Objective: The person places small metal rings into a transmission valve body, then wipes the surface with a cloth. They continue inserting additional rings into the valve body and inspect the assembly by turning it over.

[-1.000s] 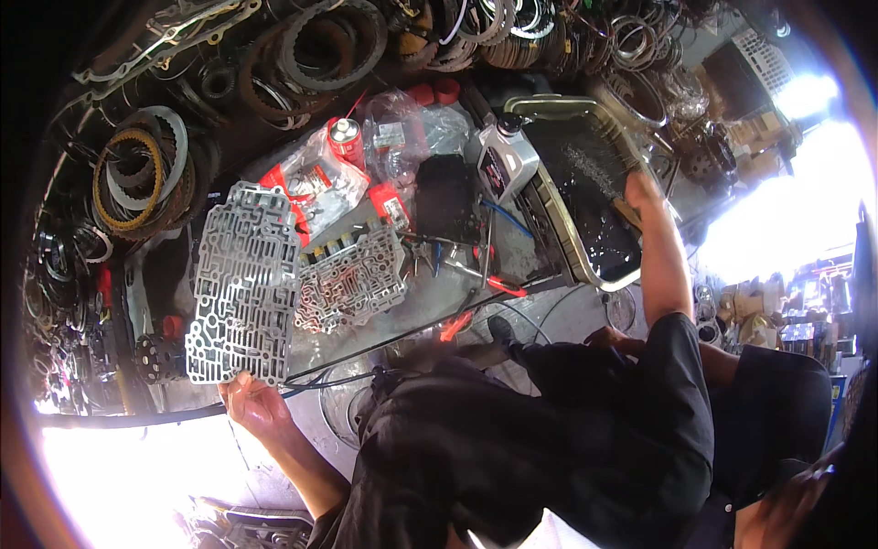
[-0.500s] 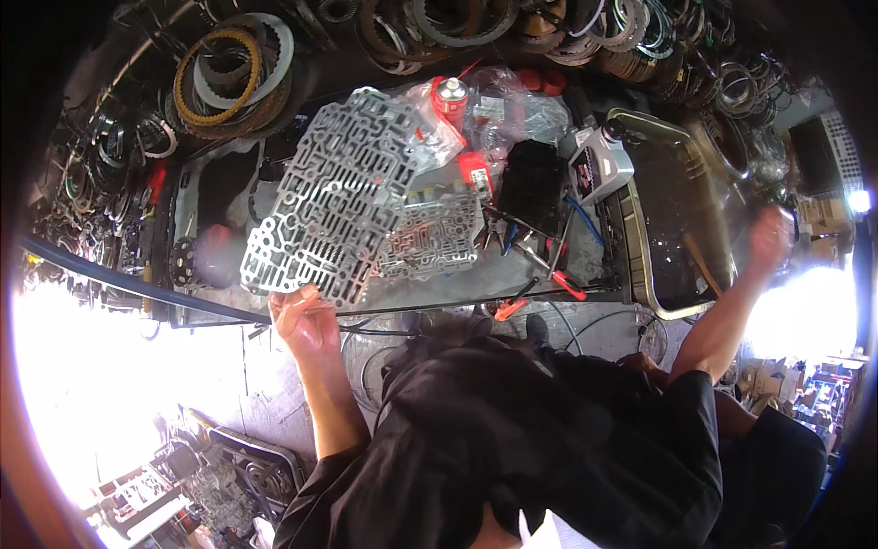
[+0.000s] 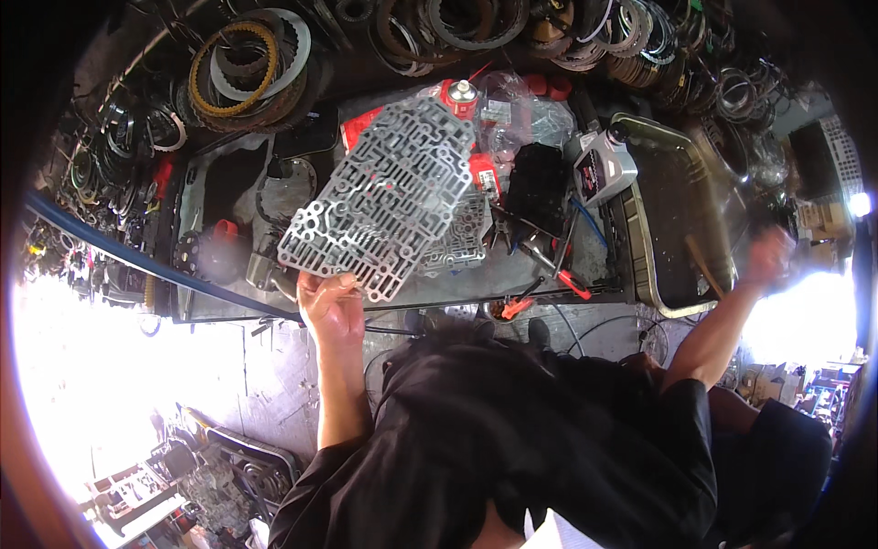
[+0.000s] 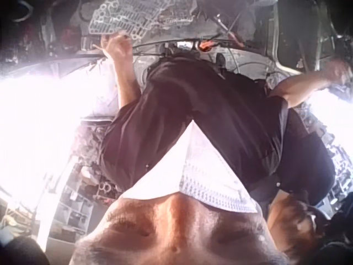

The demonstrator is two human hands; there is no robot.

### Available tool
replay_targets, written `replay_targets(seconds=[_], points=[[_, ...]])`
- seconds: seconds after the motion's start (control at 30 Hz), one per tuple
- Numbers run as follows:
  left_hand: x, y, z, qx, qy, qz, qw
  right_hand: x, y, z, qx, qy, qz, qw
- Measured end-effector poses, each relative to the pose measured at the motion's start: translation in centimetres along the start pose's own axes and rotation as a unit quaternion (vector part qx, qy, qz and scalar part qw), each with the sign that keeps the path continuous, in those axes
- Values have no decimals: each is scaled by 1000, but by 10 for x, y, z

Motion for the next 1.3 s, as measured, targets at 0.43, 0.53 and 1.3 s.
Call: replay_targets(seconds=[0.43, 0.53, 1.3], points=[[10, 11, 0, -64, -8, 20, 998, -16, -14, -74, 191, 89, 117, 970], [13, 14, -2, -61, 3, 24, 998, 40, -37, -85, 312, 26, -190, 930], [42, 40, -16, -131, 60, 104, 984, 396, 312, -234, -112, 253, 5, 961]])
Point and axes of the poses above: each hand's wrist, its own z-axis towards the middle knuckle, its own x-axis out of the palm, y = z × x, the point moved 1 cm from there along z, towards the middle knuckle, and after that the axes turned 8 degrees about -z, right-handed, at the moved point
